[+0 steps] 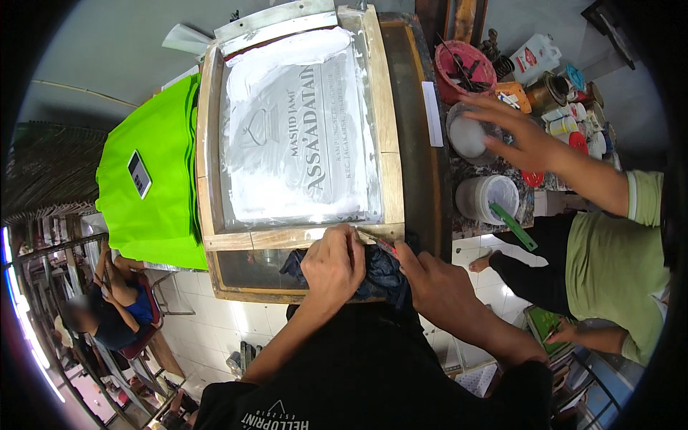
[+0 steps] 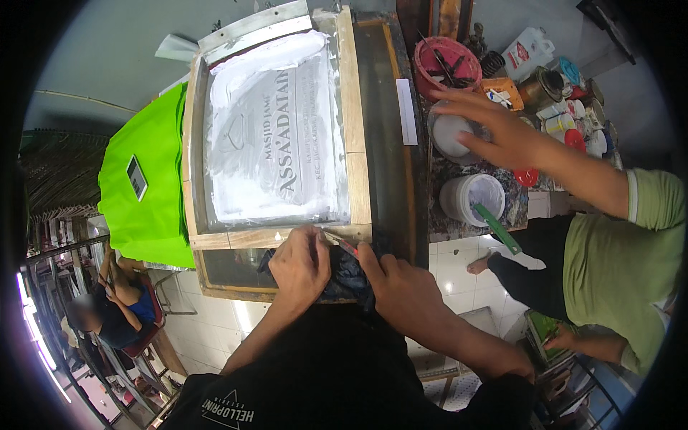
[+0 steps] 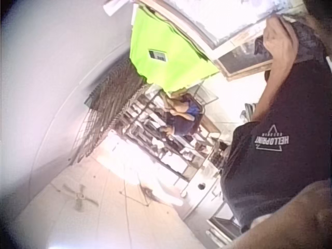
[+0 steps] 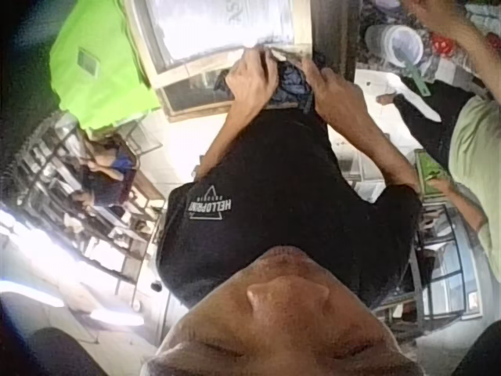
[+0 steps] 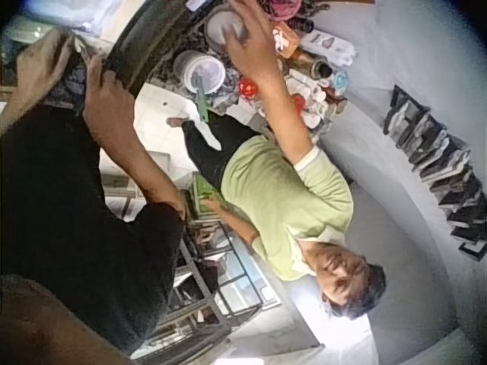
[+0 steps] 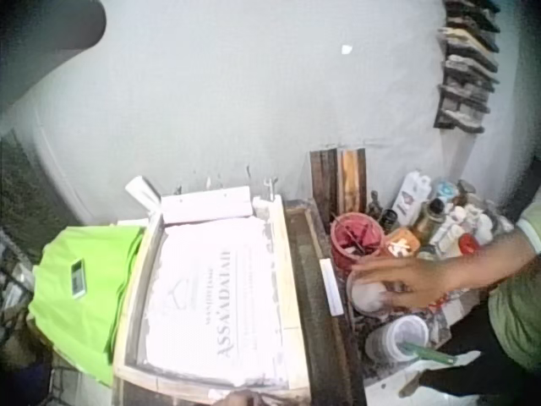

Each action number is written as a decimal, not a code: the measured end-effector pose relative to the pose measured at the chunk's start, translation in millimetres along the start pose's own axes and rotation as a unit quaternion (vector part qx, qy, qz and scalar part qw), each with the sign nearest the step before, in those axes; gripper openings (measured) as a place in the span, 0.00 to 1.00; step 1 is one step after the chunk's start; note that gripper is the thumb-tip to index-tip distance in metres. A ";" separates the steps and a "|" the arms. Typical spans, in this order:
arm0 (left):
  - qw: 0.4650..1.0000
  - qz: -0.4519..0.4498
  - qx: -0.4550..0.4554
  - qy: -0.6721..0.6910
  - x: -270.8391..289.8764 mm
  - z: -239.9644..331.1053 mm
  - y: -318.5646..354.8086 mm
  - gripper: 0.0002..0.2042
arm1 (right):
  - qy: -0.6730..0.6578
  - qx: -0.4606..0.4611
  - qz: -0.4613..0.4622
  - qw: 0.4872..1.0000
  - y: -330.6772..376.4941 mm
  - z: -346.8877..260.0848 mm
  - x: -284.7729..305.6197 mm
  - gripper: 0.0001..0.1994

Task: The person prepares a screen printing frame with white ink using a stick and a scraper, then applies the ink through the screen onto green fabric bags one by one.

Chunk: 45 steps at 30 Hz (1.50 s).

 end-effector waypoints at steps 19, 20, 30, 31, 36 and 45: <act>0.998 0.008 0.054 0.016 -0.5 -5.9 6.2 0.07 | -0.009 0.033 0.053 0.998 0.5 11.9 -18.2 0.30; 0.996 0.009 0.080 0.025 -0.3 -10.5 9.2 0.07 | -0.015 0.037 0.054 0.998 0.2 12.6 -18.4 0.30; 0.995 0.008 -0.089 0.033 6.5 -7.8 10.5 0.12 | -0.232 0.006 0.088 0.969 11.1 32.7 -20.6 0.21; 0.996 0.003 -0.087 0.030 6.3 -8.6 12.5 0.12 | -0.293 -0.021 0.082 0.952 14.6 36.0 -20.3 0.21; 0.993 -0.006 -0.112 0.023 2.0 -11.4 18.5 0.13 | -0.652 -0.100 -0.006 0.751 15.5 44.7 -22.8 0.24; 0.960 0.106 -0.240 0.095 36.8 -15.5 19.5 0.22 | -0.701 -0.030 0.016 0.712 8.5 34.9 -5.6 0.26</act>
Point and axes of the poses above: each hand's wrist, its own y-axis away from the middle knuckle, its own x-axis out of the back of the hand, z = x × y, the point moved 6 cm from there along -y, towards the middle knuckle, and after that the axes turned 14 degrees about -z, right-handed, at the moved point
